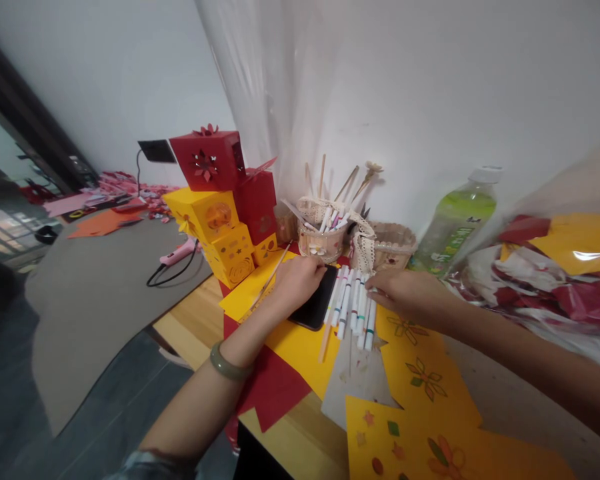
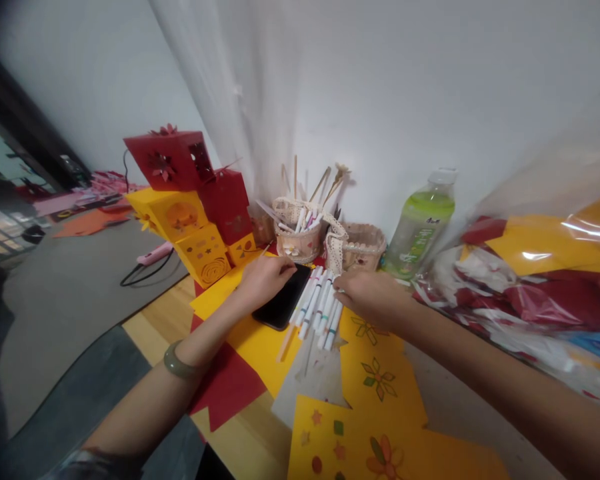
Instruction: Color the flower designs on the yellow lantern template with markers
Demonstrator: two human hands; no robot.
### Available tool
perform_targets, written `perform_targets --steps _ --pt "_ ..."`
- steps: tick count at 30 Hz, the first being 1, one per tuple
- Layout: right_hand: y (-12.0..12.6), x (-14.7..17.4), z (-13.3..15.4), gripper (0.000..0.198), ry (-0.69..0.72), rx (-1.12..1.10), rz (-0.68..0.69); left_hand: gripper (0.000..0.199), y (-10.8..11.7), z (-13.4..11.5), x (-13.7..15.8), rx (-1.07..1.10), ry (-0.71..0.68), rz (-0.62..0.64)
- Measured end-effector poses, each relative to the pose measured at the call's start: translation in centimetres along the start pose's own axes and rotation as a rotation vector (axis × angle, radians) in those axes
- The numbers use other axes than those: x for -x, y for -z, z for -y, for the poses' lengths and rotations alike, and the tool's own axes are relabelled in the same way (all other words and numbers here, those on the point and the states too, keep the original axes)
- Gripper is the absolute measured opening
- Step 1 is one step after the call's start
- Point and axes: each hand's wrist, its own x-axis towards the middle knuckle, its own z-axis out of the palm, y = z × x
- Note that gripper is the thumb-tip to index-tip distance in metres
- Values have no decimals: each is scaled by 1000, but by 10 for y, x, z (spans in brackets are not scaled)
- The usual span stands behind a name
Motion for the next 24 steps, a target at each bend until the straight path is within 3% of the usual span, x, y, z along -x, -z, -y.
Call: perform_targets --steps 4,15,20,24 --pt "2 -6 2 17 70 79 24 29 0 0 0 -7 12 10" --pt "7 -25 1 17 494 250 92 27 2 -2 0 -19 16 19" --pt "4 -27 0 19 586 244 81 27 2 -2 1 -23 14 13" --pt "-1 -28 -3 19 582 185 61 27 1 -2 1 -23 12 9"
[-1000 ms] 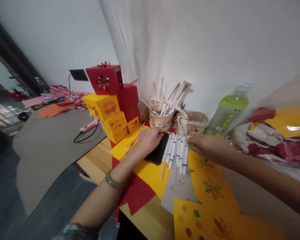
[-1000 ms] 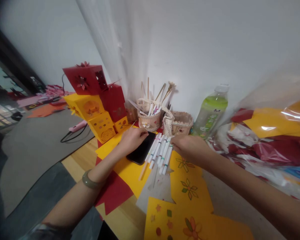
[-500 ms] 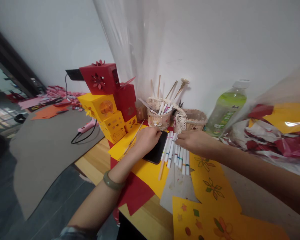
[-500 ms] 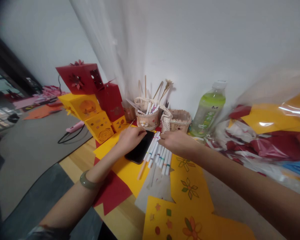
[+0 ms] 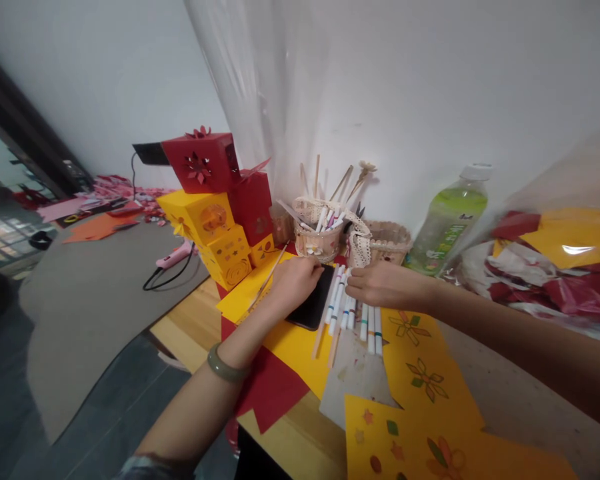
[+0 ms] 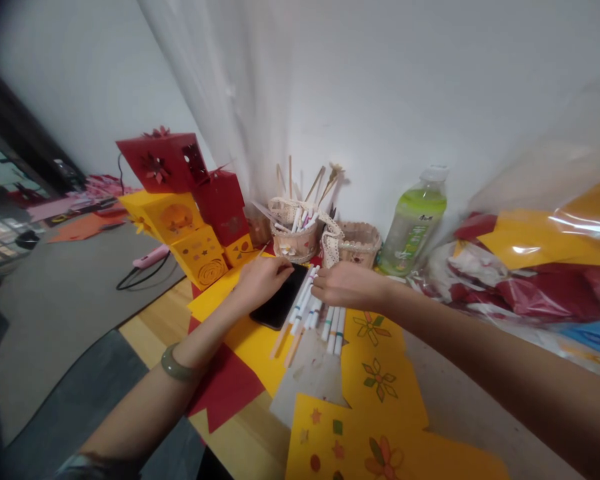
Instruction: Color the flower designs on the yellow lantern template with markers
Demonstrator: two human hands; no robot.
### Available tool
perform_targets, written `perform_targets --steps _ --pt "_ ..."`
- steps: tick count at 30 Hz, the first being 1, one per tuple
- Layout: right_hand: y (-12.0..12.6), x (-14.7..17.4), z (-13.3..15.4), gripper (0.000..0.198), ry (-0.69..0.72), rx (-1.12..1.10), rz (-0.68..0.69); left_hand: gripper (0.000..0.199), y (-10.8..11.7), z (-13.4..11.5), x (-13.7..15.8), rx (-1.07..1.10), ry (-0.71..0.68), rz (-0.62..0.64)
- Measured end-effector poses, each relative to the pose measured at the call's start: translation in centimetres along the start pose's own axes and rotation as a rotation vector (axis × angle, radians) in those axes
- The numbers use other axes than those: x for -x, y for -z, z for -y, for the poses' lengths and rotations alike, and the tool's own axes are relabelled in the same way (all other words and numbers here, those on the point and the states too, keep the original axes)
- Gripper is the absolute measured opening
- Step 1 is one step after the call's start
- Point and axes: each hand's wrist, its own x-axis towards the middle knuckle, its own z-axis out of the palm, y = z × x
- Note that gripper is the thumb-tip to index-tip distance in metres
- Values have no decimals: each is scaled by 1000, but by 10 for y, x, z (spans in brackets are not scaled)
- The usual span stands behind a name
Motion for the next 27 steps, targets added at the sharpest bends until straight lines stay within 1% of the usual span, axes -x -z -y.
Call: perform_targets --steps 2,5,8,11,13,16,17,19,23,27 --pt "-1 3 -1 20 -42 -38 -31 27 -1 1 -1 3 -4 -7" --pt "-1 11 0 20 -152 -118 -101 26 -2 2 -1 17 -16 -26" --pt "4 18 3 14 -307 -241 -218 26 -3 3 -1 48 -49 -45" --pt "12 21 9 14 -492 -356 -336 24 -2 3 0 103 -118 -59" --pt "18 19 13 13 -644 -544 -424 23 -1 1 1 155 -187 -73" --pt "26 16 17 14 -828 -1043 -563 20 1 -1 3 245 -317 -103" --pt "28 15 19 15 -857 -1192 -595 20 1 -3 3 273 -360 -115" --pt "29 15 21 15 -883 -1361 -620 20 0 -4 4 322 -436 -139" --pt "26 16 24 12 -918 -1545 -634 19 -6 -4 3 383 -518 -215" --pt "28 14 27 8 -902 -1712 -657 23 -11 -3 3 403 -554 -310"
